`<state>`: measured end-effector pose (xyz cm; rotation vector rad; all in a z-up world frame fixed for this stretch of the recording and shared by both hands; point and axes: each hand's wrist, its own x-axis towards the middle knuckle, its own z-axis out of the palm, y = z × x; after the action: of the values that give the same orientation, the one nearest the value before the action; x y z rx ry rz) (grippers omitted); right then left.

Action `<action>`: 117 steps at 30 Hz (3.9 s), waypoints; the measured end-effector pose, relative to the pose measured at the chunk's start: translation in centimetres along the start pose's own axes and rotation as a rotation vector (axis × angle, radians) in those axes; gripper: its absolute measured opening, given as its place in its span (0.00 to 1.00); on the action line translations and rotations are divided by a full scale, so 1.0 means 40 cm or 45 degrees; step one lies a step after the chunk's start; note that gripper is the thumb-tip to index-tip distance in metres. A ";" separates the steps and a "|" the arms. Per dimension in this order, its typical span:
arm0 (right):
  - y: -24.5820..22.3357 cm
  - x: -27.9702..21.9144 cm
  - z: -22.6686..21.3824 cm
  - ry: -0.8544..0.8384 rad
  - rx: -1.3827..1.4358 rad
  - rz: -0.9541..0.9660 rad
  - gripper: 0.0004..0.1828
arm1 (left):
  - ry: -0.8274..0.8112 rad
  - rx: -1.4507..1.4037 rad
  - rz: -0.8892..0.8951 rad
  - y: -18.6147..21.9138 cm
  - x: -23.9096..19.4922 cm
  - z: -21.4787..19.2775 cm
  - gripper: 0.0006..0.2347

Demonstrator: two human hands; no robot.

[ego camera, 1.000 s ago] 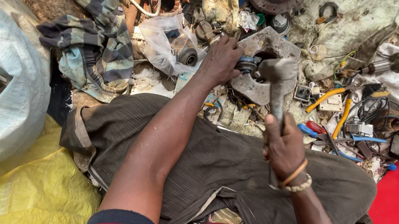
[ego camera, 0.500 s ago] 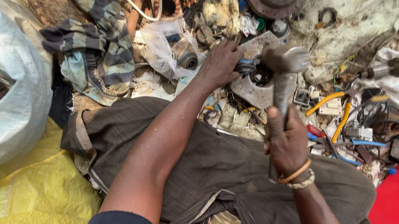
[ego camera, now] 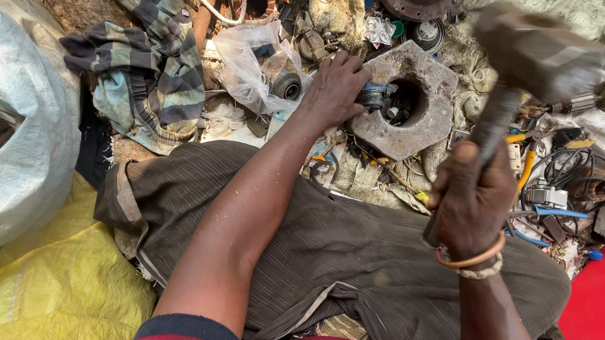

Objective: The person sits cross-legged on the ground and uses a hammer and a screwdriver to disassemble small mechanical components, including bearings and cylindrical parts, on a metal anvil. The person repeatedly strikes parts to separate them and places the separated pieces into a nearby white sack.

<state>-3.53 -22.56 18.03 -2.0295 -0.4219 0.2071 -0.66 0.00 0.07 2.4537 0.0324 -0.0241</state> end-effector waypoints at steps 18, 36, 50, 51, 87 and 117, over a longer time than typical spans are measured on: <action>0.089 0.002 0.075 0.316 0.328 -0.399 0.21 | -0.053 0.025 0.002 0.000 0.018 -0.014 0.28; 0.061 -0.052 0.126 -0.216 -0.042 0.860 0.18 | -0.025 0.102 0.055 -0.002 0.011 -0.017 0.26; 0.050 -0.041 0.091 -0.276 -0.248 0.904 0.24 | 0.064 0.079 0.059 0.001 0.019 -0.044 0.27; 0.052 -0.051 0.074 -0.231 -0.175 0.799 0.24 | 0.054 0.071 0.063 -0.001 0.021 -0.044 0.27; 0.106 -0.173 0.087 -0.288 -0.622 0.246 0.29 | -0.207 -1.684 0.053 0.087 0.040 -0.107 0.23; 0.036 -0.067 -0.007 -0.058 0.280 0.479 0.22 | -0.247 -1.098 0.146 0.267 -0.087 -0.082 0.31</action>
<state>-5.60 -24.42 16.80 -1.8740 -0.0367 0.5082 -3.81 -6.21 9.47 1.5793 -0.1531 -0.1623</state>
